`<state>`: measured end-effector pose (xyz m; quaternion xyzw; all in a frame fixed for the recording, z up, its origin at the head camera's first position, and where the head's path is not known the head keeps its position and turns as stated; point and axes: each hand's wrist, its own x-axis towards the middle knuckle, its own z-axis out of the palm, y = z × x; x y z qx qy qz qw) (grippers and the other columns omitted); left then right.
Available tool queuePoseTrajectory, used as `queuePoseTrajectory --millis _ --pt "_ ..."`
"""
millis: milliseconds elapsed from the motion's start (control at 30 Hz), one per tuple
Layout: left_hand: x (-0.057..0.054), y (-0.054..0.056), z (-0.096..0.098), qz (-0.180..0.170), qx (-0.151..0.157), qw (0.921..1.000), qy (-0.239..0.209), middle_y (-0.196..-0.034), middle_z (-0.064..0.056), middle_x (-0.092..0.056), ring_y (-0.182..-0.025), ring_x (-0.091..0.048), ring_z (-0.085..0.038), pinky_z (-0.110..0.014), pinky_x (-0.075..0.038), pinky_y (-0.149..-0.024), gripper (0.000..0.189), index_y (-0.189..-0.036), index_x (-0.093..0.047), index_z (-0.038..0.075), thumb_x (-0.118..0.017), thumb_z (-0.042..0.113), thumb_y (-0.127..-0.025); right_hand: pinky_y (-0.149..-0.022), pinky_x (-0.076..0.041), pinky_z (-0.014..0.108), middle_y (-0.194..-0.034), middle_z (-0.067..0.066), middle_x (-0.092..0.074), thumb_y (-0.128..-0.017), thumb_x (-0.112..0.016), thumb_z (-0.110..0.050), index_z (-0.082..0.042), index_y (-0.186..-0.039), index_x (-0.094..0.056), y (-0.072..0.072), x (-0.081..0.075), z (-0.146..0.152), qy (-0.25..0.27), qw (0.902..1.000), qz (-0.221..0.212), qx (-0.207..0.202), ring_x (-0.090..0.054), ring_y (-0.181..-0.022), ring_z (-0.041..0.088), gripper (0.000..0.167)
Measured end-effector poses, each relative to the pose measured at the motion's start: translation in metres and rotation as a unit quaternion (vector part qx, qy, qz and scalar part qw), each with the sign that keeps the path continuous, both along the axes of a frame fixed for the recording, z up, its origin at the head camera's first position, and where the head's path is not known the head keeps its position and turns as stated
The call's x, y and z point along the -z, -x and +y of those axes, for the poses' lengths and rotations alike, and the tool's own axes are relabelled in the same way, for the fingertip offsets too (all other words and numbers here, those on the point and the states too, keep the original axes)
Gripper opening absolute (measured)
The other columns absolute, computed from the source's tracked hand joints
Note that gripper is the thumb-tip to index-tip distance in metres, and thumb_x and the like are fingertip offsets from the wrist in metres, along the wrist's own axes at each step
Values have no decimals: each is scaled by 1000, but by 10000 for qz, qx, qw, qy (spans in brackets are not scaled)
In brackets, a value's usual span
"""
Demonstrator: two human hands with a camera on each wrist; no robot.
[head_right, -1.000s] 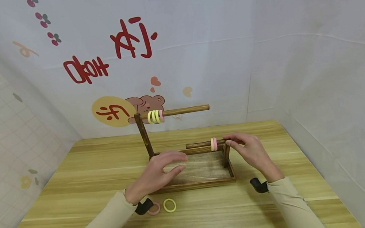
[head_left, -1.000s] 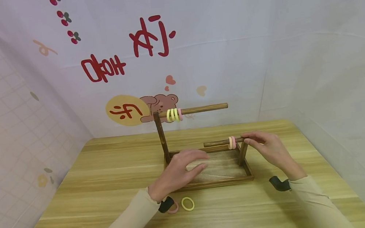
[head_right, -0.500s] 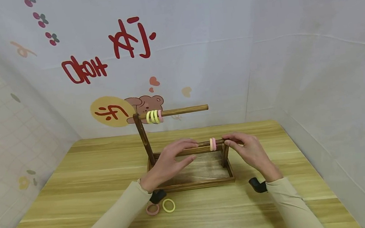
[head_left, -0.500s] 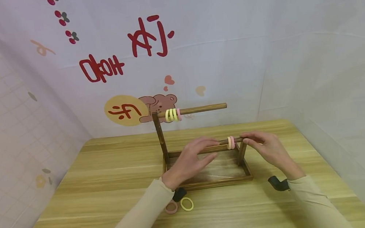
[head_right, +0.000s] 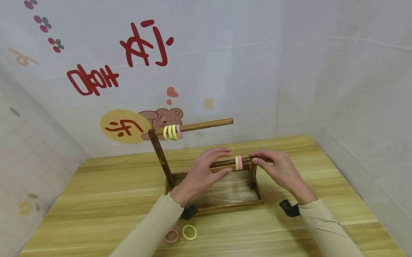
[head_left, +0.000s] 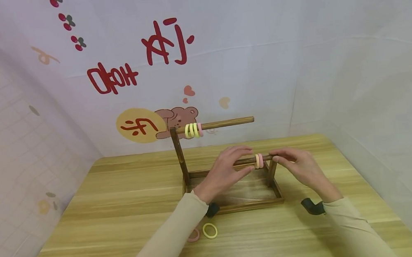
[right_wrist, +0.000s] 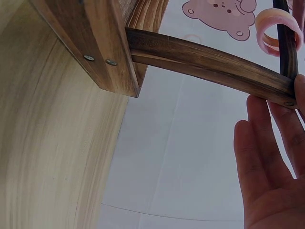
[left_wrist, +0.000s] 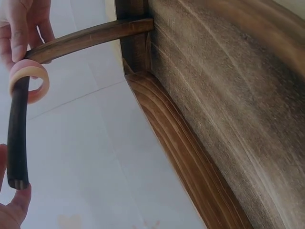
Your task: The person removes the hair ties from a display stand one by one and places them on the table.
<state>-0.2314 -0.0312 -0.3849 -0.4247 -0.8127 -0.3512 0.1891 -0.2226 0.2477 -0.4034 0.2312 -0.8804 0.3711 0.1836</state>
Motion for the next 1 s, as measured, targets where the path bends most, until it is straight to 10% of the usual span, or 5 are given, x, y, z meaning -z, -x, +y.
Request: queuePoseTrajectory --millis 1000 --pt "5 20 19 45 -285 9974 654 -124 -1 -73 -122 -65 -18 -34 -45 -110 45 -126 -73 12 -85 33 -88 -83 -55 18 -111 -4 -77 -100 -71 -15 -17 -119 -78 0 1 0 9 10000 50 -20 -74 -102 18 20"
